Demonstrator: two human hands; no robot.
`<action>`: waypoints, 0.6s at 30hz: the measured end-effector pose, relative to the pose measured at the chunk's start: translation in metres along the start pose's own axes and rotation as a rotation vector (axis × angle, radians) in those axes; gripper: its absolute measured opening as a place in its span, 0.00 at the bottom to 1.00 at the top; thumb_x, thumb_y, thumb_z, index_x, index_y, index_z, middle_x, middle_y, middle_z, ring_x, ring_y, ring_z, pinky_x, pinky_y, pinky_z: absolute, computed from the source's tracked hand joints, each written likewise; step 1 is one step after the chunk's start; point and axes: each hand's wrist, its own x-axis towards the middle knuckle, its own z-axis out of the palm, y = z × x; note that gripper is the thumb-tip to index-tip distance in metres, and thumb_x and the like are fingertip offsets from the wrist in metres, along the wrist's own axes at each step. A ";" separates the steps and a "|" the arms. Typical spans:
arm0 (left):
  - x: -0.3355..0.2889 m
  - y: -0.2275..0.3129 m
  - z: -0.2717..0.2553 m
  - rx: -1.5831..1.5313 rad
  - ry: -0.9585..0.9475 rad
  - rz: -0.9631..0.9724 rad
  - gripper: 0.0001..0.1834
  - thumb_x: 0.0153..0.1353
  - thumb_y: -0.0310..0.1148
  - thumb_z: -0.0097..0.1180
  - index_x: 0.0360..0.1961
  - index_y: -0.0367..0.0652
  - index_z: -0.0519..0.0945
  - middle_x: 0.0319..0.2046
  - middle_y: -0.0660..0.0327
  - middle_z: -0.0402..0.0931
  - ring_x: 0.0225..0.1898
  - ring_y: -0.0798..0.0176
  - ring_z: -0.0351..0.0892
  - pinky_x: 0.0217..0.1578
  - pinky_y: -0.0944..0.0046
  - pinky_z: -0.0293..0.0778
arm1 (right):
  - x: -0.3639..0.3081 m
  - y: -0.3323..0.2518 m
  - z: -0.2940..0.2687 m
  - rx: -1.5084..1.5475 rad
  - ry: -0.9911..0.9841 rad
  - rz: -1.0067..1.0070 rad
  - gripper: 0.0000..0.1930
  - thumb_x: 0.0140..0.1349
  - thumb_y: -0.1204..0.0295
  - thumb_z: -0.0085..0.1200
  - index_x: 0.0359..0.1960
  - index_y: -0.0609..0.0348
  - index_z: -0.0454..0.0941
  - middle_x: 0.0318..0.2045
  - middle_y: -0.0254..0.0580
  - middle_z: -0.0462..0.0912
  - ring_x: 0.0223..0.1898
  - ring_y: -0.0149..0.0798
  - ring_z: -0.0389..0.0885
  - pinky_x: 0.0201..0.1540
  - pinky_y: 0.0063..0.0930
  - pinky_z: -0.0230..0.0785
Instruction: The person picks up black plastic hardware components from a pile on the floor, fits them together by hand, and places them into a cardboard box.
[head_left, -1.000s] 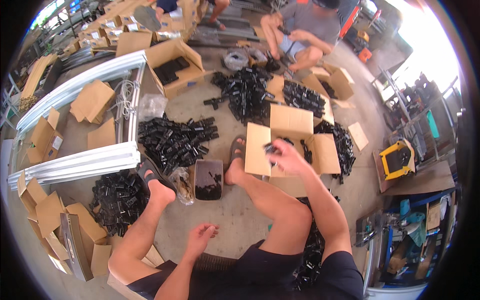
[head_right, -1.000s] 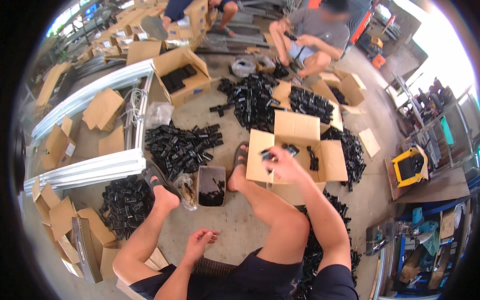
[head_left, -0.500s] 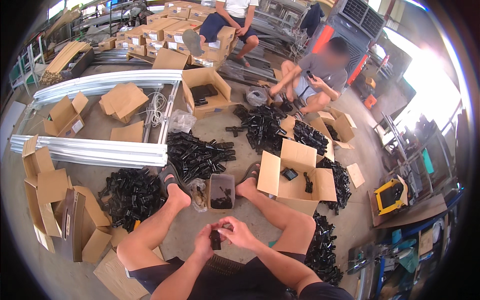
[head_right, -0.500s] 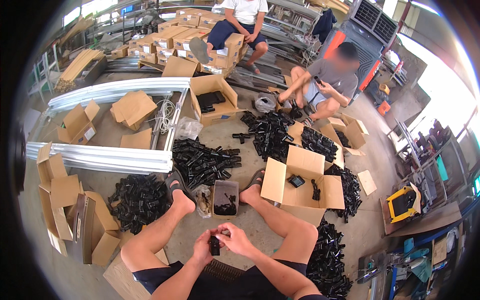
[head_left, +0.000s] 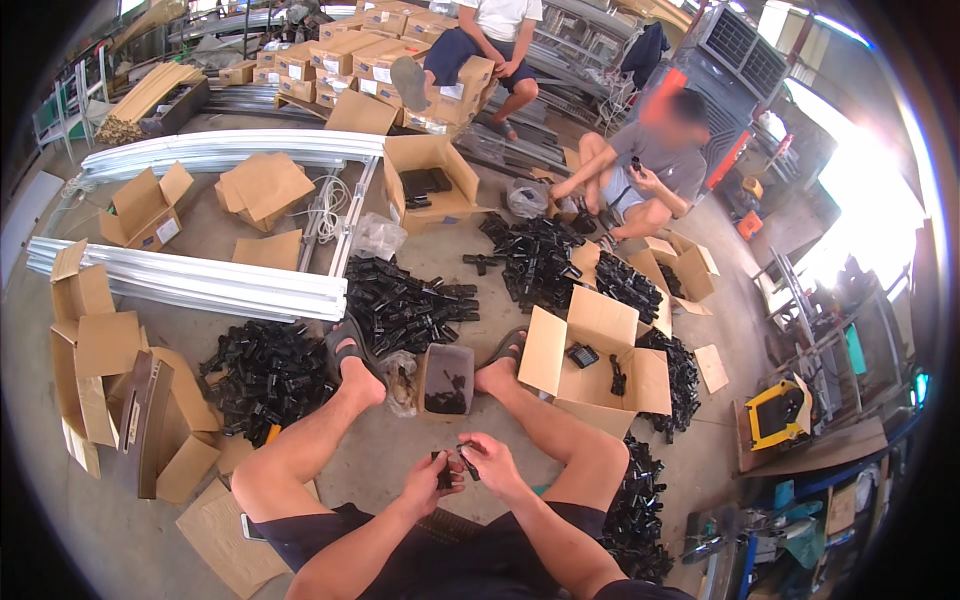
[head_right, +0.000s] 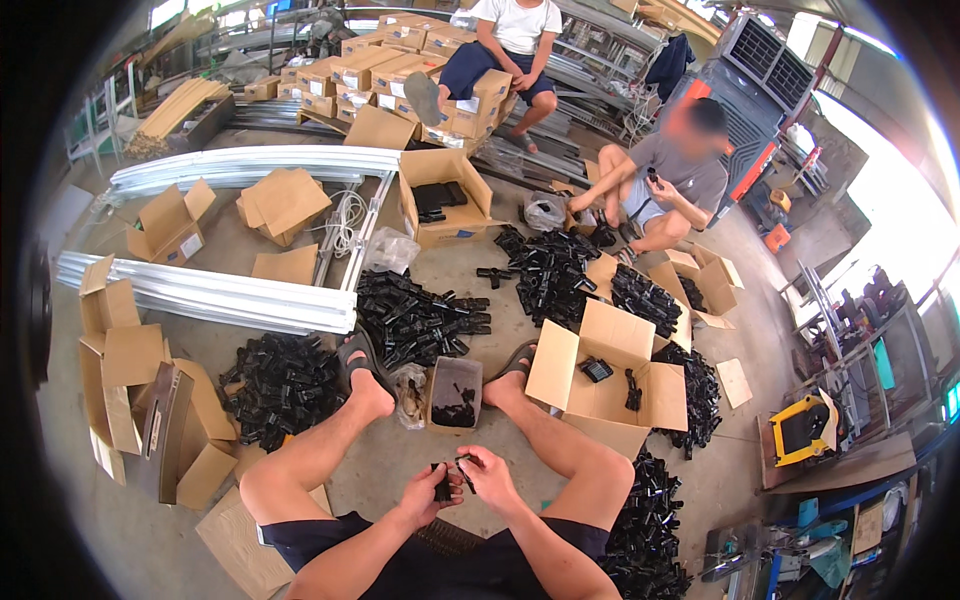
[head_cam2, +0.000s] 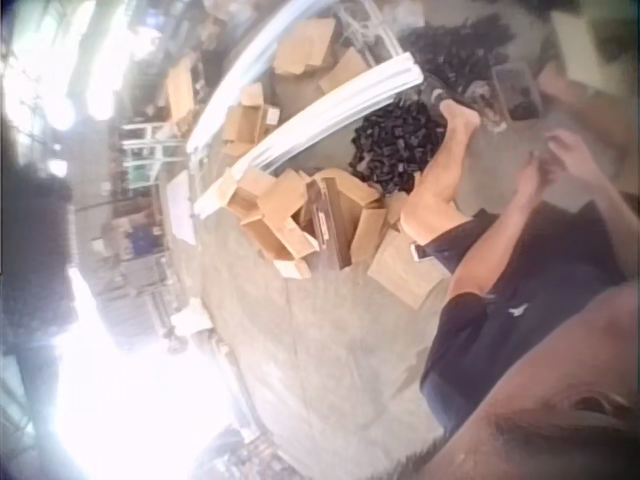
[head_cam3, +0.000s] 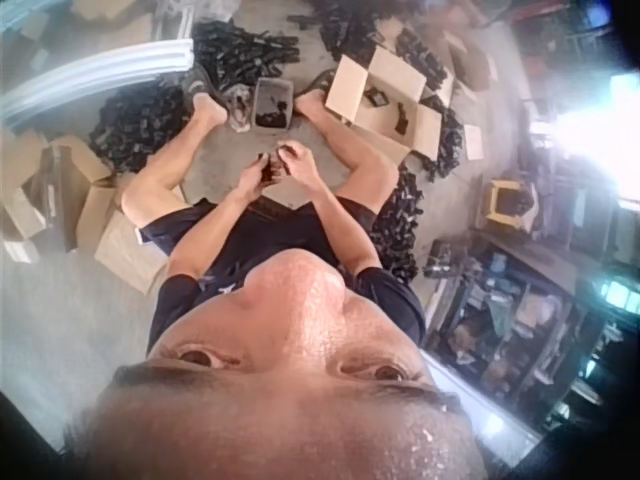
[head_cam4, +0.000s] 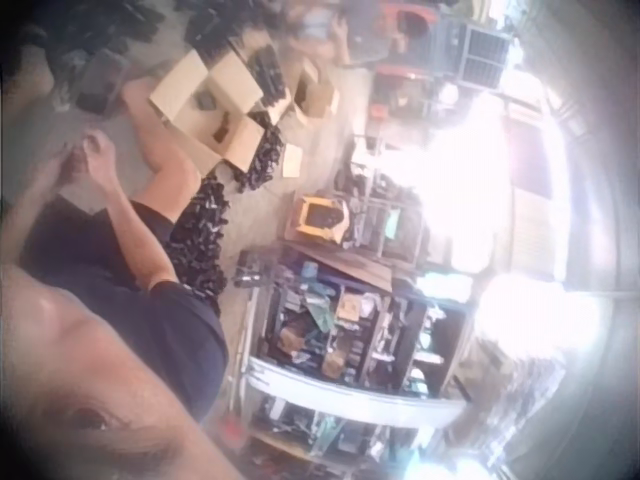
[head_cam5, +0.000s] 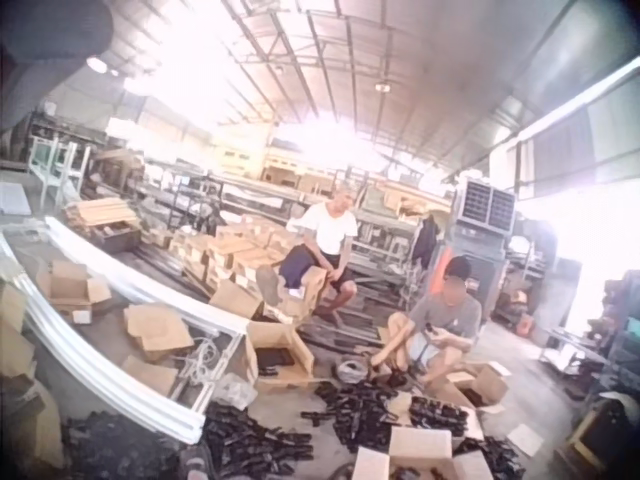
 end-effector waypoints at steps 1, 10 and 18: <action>-0.001 0.003 0.000 -0.015 -0.002 -0.009 0.17 0.78 0.41 0.46 0.54 0.40 0.78 0.40 0.59 0.81 0.38 0.62 0.81 0.43 0.54 0.82 | 0.002 0.000 -0.001 0.039 -0.001 -0.003 0.14 0.73 0.75 0.53 0.57 0.65 0.79 0.41 0.36 0.84 0.43 0.26 0.80 0.46 0.22 0.73; 0.007 -0.003 -0.001 -0.155 -0.098 0.002 0.13 0.76 0.33 0.50 0.54 0.38 0.77 0.48 0.58 0.81 0.49 0.57 0.82 0.56 0.45 0.81 | 0.011 0.014 0.007 0.242 0.089 -0.003 0.16 0.71 0.77 0.53 0.59 0.64 0.79 0.43 0.36 0.83 0.44 0.28 0.79 0.49 0.24 0.73; 0.016 -0.010 -0.007 0.073 0.005 0.072 0.11 0.73 0.29 0.55 0.53 0.38 0.79 0.45 0.59 0.82 0.46 0.61 0.84 0.51 0.56 0.84 | 0.008 0.017 0.011 -0.306 0.088 0.023 0.21 0.67 0.71 0.60 0.60 0.65 0.77 0.47 0.47 0.87 0.47 0.34 0.84 0.51 0.30 0.77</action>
